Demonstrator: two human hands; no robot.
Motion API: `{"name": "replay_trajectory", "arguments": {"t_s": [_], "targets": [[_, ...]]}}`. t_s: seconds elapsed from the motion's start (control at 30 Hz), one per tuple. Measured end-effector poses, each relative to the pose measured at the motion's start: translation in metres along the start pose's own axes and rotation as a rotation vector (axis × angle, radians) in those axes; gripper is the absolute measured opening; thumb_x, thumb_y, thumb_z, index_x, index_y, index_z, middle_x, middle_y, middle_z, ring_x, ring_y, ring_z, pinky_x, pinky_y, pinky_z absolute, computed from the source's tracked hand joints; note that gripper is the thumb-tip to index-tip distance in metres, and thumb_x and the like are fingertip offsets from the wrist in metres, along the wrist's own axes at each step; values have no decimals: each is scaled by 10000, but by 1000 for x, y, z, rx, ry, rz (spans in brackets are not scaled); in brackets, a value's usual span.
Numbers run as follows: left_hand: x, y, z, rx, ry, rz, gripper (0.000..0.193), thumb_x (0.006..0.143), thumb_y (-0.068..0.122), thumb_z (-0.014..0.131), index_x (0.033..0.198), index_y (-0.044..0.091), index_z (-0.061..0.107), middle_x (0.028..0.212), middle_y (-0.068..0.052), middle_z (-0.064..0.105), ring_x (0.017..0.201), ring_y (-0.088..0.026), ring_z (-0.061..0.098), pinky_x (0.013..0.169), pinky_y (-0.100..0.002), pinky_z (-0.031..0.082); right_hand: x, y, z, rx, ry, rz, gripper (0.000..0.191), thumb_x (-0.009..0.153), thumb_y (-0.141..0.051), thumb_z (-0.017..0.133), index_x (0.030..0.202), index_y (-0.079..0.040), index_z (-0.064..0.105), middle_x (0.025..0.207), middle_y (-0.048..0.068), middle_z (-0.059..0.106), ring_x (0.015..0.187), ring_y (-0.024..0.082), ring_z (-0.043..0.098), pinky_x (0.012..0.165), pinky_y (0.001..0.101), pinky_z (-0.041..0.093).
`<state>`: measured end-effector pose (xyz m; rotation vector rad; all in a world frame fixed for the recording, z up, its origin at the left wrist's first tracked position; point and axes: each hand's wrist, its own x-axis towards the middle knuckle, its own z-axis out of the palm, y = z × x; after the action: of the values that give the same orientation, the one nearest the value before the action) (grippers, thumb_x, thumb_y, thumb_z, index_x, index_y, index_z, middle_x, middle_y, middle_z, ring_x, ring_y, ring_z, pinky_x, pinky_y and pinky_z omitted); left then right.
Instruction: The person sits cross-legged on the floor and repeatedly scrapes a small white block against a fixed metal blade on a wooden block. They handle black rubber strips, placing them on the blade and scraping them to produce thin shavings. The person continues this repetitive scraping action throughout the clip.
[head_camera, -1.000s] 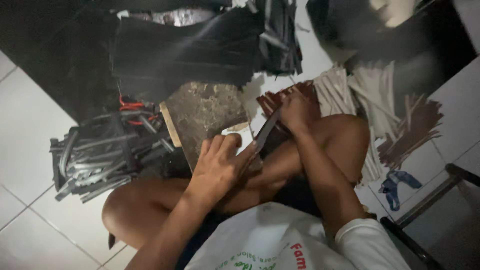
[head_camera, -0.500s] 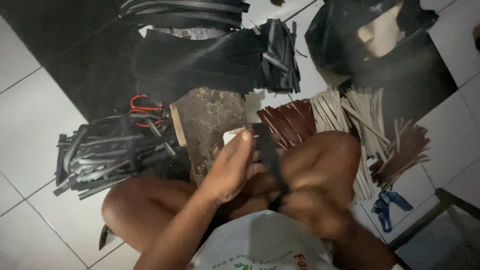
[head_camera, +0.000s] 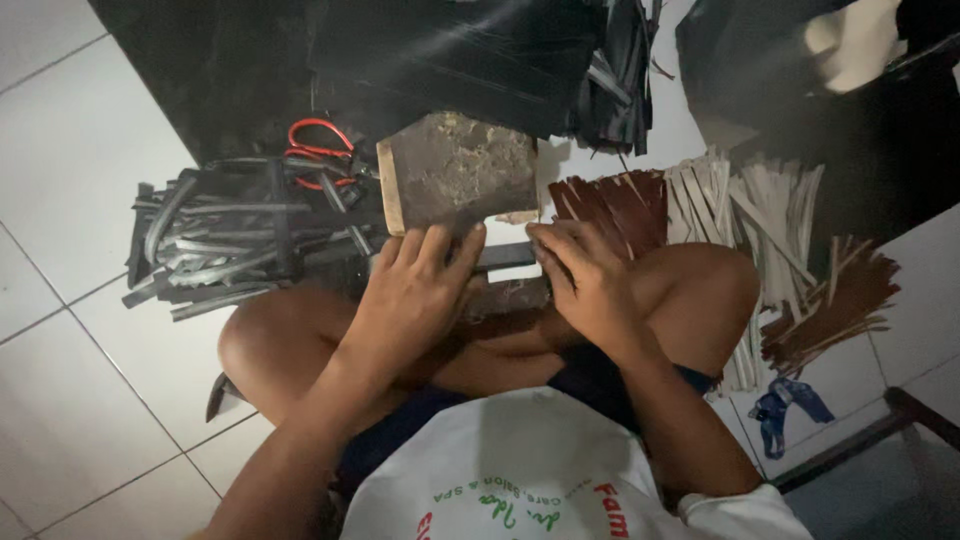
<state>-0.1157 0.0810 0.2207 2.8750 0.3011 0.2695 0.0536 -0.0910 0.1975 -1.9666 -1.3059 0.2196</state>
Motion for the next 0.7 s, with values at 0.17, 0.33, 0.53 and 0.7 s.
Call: {"name": "replay_trajectory", "arguments": {"t_s": [0.17, 0.33, 0.53, 0.7], "targets": [[9, 15, 13, -208, 198, -30, 432, 928, 253, 678, 1324, 90, 625, 1225, -124, 594, 1115, -288, 570, 948, -431, 450, 7, -4, -4, -19, -39, -6, 282, 944, -8, 730, 1221, -57, 717, 1157, 137, 690, 1031, 288, 707, 870, 368, 578], [19, 12, 23, -390, 117, -30, 327, 947, 186, 677, 1262, 103, 695, 1191, -69, 626, 1124, -272, 580, 882, -409, 446, 13, 3, -16, -75, -144, -19, 326, 891, 22, 731, 1206, -64, 739, 1133, 102, 708, 1005, 272, 714, 844, 358, 583], [19, 8, 22, -419, 141, 17, 339, 935, 164, 659, 1265, 101, 701, 1208, -65, 626, 1143, -266, 578, 895, -420, 448, 19, 7, -24, -136, -142, -131, 264, 894, -11, 732, 1154, -53, 747, 1109, 96, 731, 975, 256, 726, 826, 347, 587], [20, 6, 17, -348, 136, 66, 417, 863, 172, 626, 1266, 92, 692, 1227, -72, 614, 1177, -287, 574, 932, -425, 451, 24, 2, -24, -245, -61, -275, 161, 908, 7, 734, 1056, -32, 781, 1028, 65, 741, 885, 203, 731, 758, 329, 587]]}}
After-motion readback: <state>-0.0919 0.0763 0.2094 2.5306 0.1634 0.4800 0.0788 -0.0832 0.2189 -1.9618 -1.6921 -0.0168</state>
